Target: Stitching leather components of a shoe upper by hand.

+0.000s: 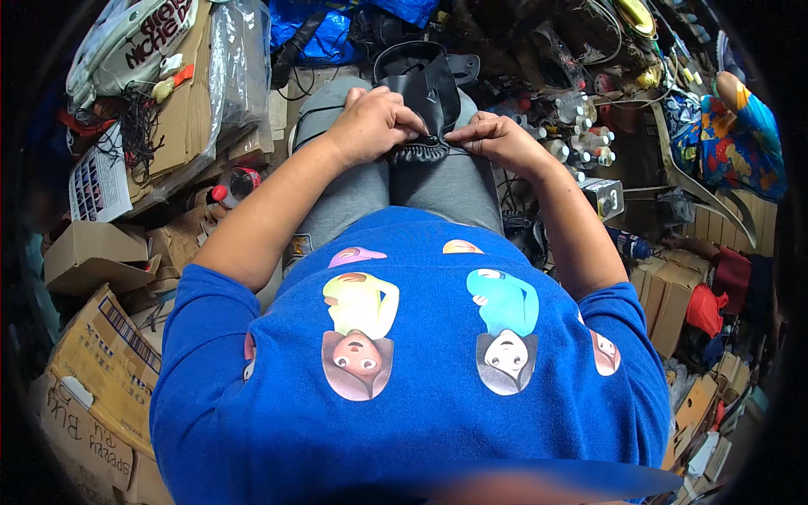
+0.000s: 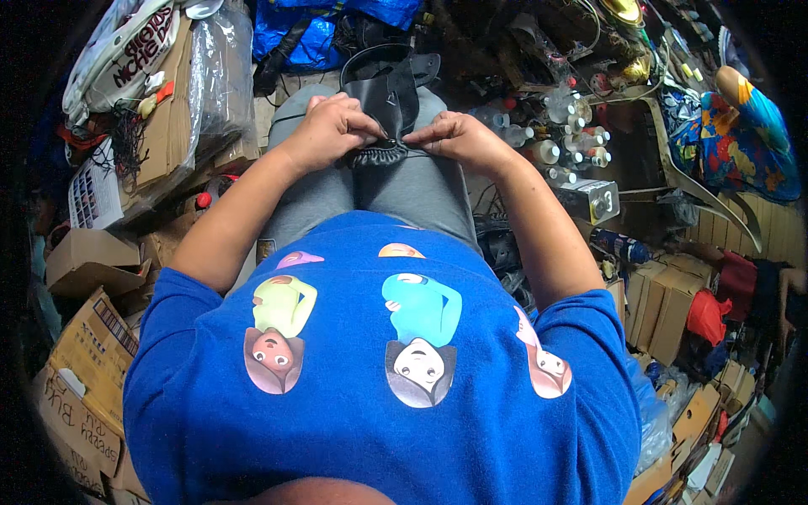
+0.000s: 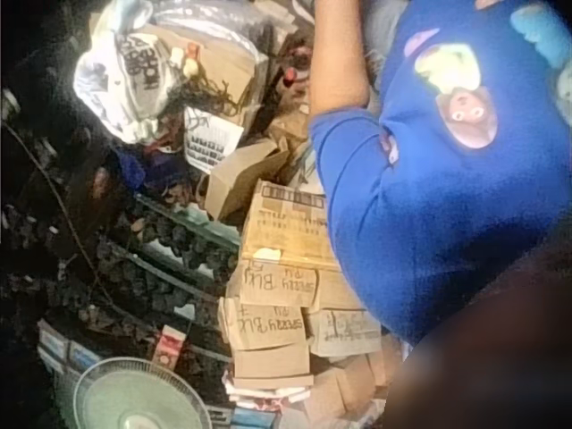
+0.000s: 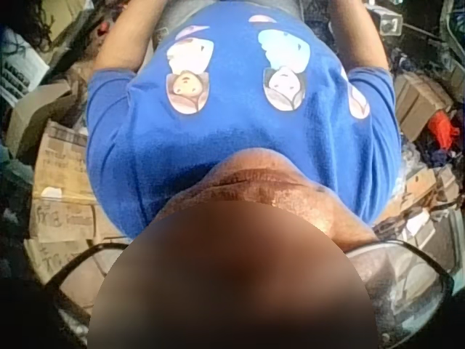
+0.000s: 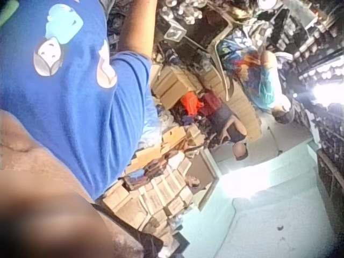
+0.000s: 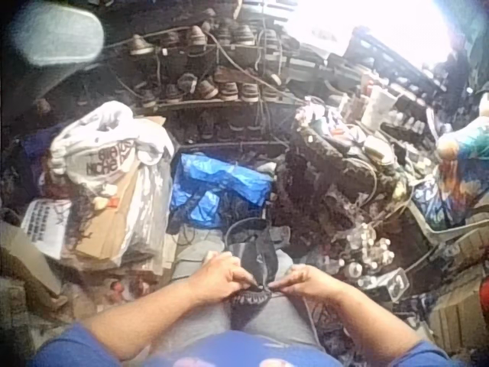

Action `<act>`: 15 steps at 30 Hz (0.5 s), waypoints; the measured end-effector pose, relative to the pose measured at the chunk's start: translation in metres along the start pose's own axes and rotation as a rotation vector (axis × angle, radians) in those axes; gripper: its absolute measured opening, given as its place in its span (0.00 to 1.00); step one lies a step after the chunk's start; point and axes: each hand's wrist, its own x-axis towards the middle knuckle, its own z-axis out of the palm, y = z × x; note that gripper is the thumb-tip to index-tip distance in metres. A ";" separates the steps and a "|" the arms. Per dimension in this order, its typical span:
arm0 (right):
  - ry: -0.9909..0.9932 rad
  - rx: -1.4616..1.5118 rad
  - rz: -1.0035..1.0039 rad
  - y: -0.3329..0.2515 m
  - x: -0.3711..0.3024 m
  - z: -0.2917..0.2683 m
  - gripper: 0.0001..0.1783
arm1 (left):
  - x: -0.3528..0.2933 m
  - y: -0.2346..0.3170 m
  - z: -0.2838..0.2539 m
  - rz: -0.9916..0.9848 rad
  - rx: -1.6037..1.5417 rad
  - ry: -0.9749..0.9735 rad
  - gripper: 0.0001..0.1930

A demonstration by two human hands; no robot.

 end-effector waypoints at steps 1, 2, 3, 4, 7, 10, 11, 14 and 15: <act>-0.007 0.000 0.008 0.000 0.001 0.000 0.17 | 0.004 -0.001 -0.001 0.000 0.002 0.003 0.07; -0.014 -0.001 0.016 -0.001 0.002 0.000 0.16 | 0.007 -0.001 -0.002 0.012 0.005 -0.028 0.07; -0.014 -0.003 0.012 -0.003 0.001 0.000 0.16 | 0.008 0.000 -0.004 0.023 0.008 -0.058 0.07; 0.006 -0.060 0.003 -0.005 0.000 0.001 0.16 | 0.008 0.003 -0.005 0.026 0.009 -0.059 0.07; 0.062 0.006 0.049 -0.013 -0.010 0.008 0.16 | -0.001 0.014 -0.008 0.075 0.074 -0.045 0.09; 0.107 0.259 0.187 -0.011 -0.013 0.018 0.16 | -0.008 0.015 -0.007 -0.010 0.074 0.051 0.10; 0.123 0.331 0.196 -0.010 -0.012 0.019 0.17 | -0.005 0.013 -0.007 -0.163 -0.111 -0.042 0.10; 0.139 0.381 0.202 -0.012 -0.010 0.022 0.17 | -0.002 0.009 0.002 -0.317 -0.323 -0.109 0.10; 0.140 0.360 0.199 -0.012 -0.010 0.023 0.17 | -0.003 0.008 0.006 -0.319 -0.349 -0.082 0.10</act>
